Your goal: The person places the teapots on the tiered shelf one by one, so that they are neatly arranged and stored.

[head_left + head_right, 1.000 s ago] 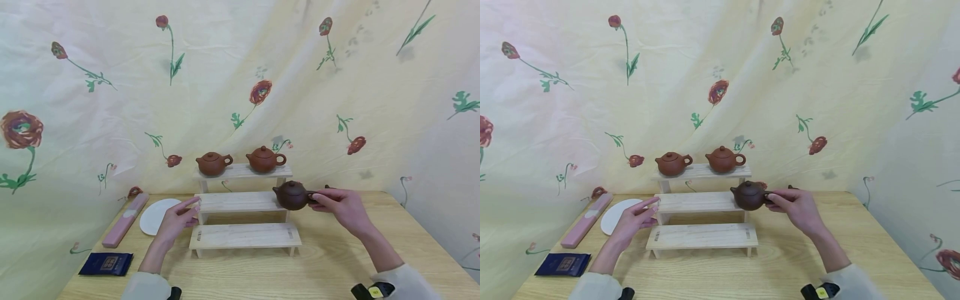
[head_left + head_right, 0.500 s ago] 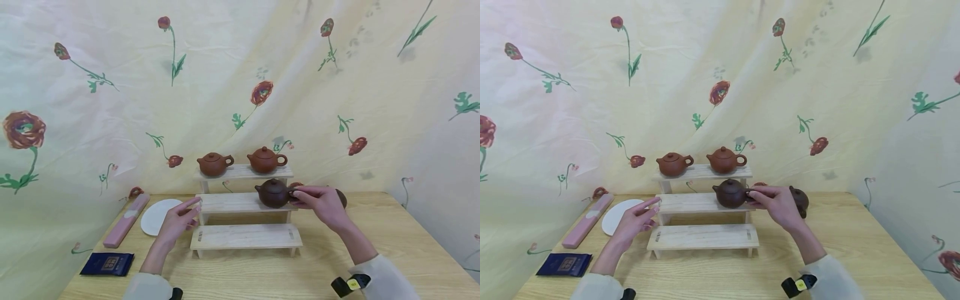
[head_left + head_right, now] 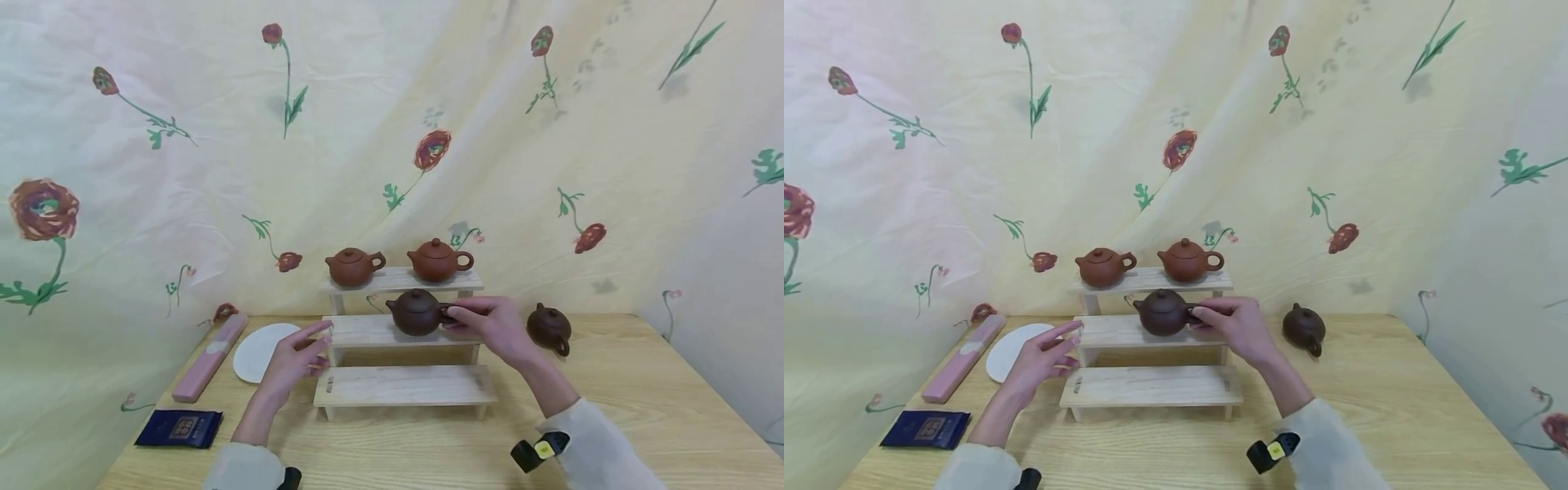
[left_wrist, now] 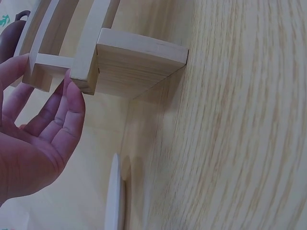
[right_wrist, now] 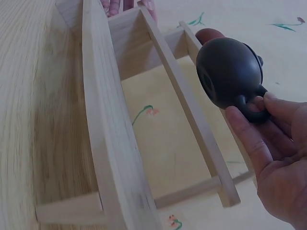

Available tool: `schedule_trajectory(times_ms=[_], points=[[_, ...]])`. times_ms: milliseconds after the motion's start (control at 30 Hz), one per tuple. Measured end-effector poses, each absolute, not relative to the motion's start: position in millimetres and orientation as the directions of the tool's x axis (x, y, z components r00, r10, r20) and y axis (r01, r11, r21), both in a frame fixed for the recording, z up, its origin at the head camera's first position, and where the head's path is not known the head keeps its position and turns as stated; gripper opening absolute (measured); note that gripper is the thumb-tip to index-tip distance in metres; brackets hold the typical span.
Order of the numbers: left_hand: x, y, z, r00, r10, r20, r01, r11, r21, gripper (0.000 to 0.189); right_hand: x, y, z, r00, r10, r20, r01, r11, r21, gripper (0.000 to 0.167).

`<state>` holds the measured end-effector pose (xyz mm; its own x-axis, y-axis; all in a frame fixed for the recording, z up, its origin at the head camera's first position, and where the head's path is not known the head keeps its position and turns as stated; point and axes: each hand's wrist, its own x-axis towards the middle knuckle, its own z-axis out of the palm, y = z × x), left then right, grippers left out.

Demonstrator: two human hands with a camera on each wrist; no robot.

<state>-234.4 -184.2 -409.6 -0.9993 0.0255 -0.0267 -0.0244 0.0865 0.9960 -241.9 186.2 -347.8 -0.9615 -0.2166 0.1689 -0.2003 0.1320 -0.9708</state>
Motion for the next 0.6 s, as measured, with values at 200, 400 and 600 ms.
schedule_trajectory(times_ms=[200,400,600], points=[[-233,-184,-408,-0.999,0.034,-0.015,-0.011,0.095,0.995,0.046,-248,170,-347,-0.96,-0.238,0.148,-0.189,0.161,-0.969,0.03],[-232,-184,-409,-0.999,0.032,-0.015,-0.012,0.092,0.996,0.047,-256,155,-348,-0.948,-0.279,0.154,-0.204,0.16,-0.966,0.03],[-232,-184,-409,-0.999,0.03,-0.014,-0.012,0.08,0.997,0.048,-263,140,-348,-0.943,-0.289,0.167,-0.21,0.127,-0.969,0.028]])
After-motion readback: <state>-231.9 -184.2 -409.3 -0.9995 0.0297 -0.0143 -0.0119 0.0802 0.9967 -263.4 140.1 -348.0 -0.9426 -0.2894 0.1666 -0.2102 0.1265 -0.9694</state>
